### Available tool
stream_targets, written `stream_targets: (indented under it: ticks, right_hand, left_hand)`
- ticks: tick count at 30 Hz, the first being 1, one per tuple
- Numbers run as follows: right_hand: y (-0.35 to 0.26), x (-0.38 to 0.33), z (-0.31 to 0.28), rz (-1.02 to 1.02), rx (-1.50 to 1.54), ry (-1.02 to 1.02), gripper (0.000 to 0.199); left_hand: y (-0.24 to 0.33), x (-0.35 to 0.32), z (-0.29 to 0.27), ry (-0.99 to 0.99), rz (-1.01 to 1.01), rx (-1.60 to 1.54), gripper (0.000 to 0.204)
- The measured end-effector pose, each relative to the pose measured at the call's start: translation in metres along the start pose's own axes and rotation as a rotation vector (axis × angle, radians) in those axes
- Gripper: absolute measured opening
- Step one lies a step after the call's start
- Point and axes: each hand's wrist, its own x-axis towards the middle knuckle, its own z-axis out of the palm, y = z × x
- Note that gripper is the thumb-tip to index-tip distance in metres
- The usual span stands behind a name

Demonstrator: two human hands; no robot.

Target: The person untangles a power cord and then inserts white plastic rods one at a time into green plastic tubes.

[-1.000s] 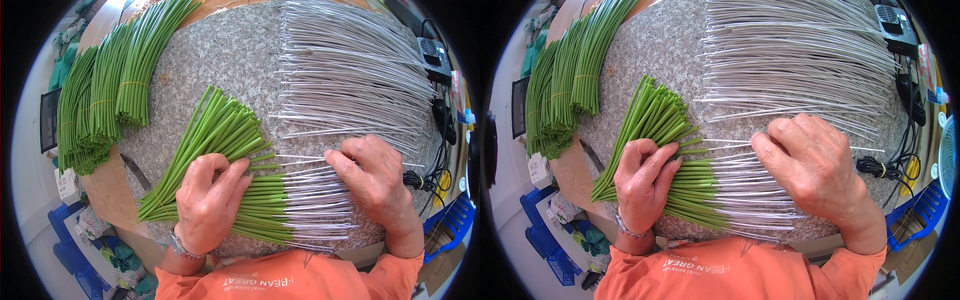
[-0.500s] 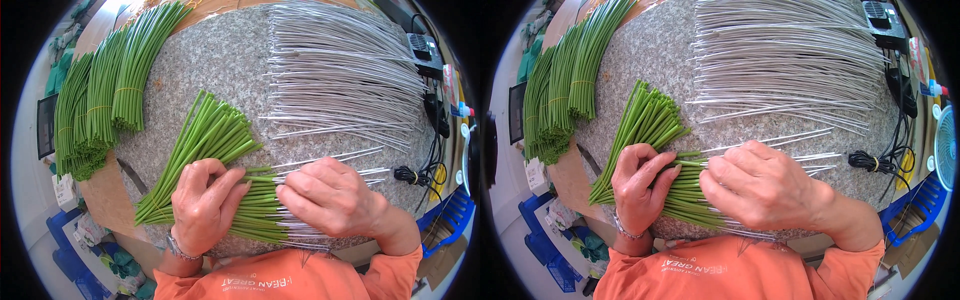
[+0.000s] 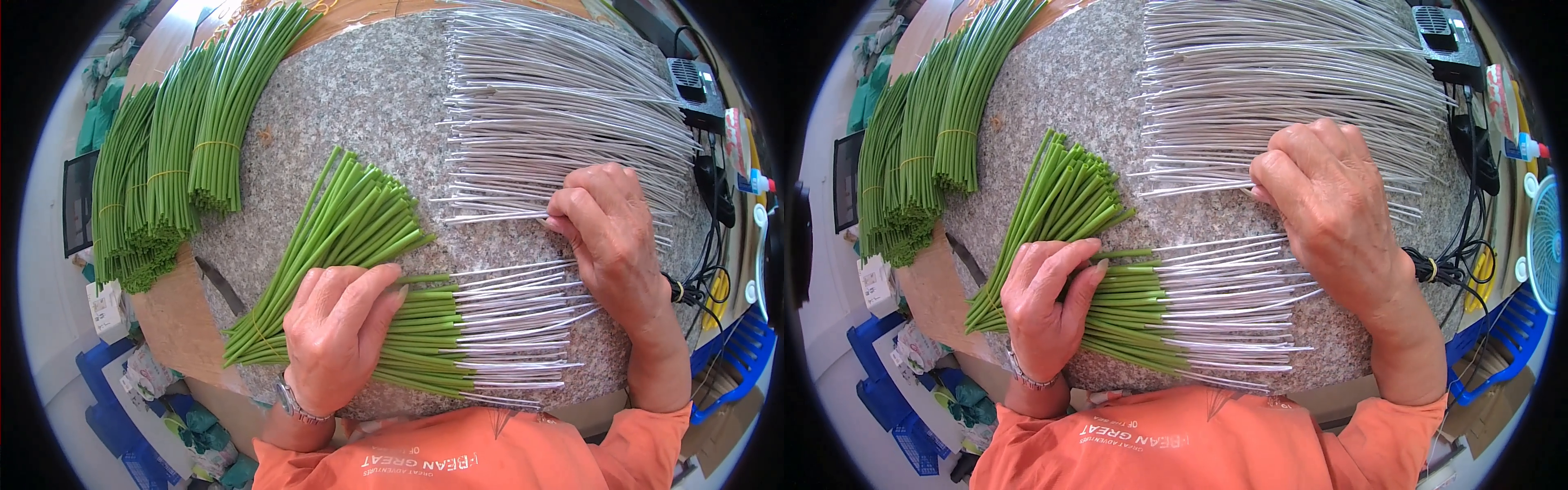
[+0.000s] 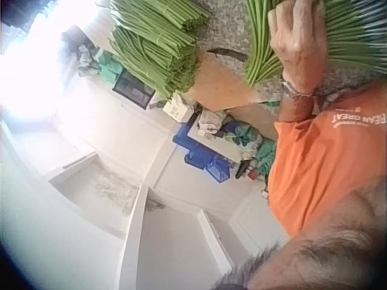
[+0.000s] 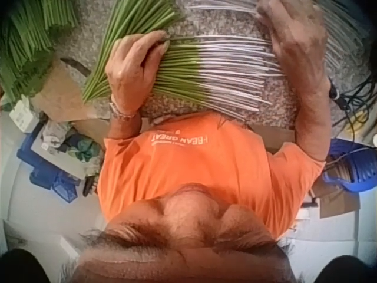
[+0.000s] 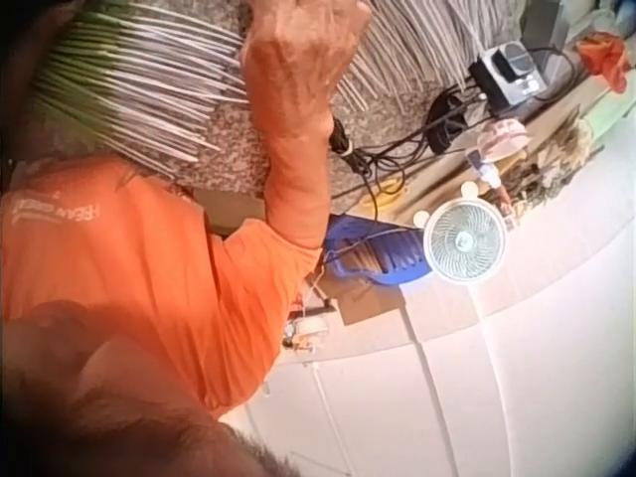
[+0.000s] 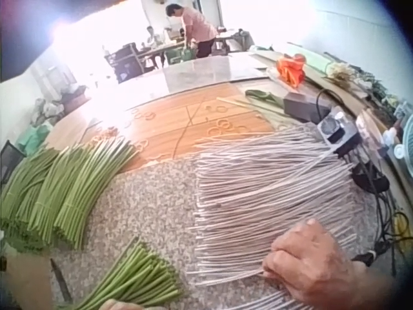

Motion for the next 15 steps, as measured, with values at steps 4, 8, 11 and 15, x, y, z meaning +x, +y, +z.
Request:
stream_targets:
  ticks: [4, 8, 11, 15]
  right_hand:
    - [0.0011, 0.0007, 0.0000, -0.003, -0.028, 0.005, 0.020]
    - [0.0035, -0.0003, -0.0013, 0.021, -0.042, 0.019, 0.020]
    - [0.0035, 0.0002, -0.0031, 0.034, -0.032, 0.091, 0.020]
    - [0.0026, -0.0032, -0.0048, 0.035, 0.038, 0.166, 0.023]
  left_hand:
    - [-0.0001, -0.0045, 0.0016, 0.040, -0.054, -0.042, 0.037]
    - [-0.0001, -0.0038, 0.0006, 0.035, -0.045, -0.061, 0.040]
    - [-0.0005, -0.0040, 0.0012, 0.040, -0.042, -0.067, 0.041]
    - [-0.0026, -0.0033, 0.0010, 0.052, -0.005, -0.029, 0.040]
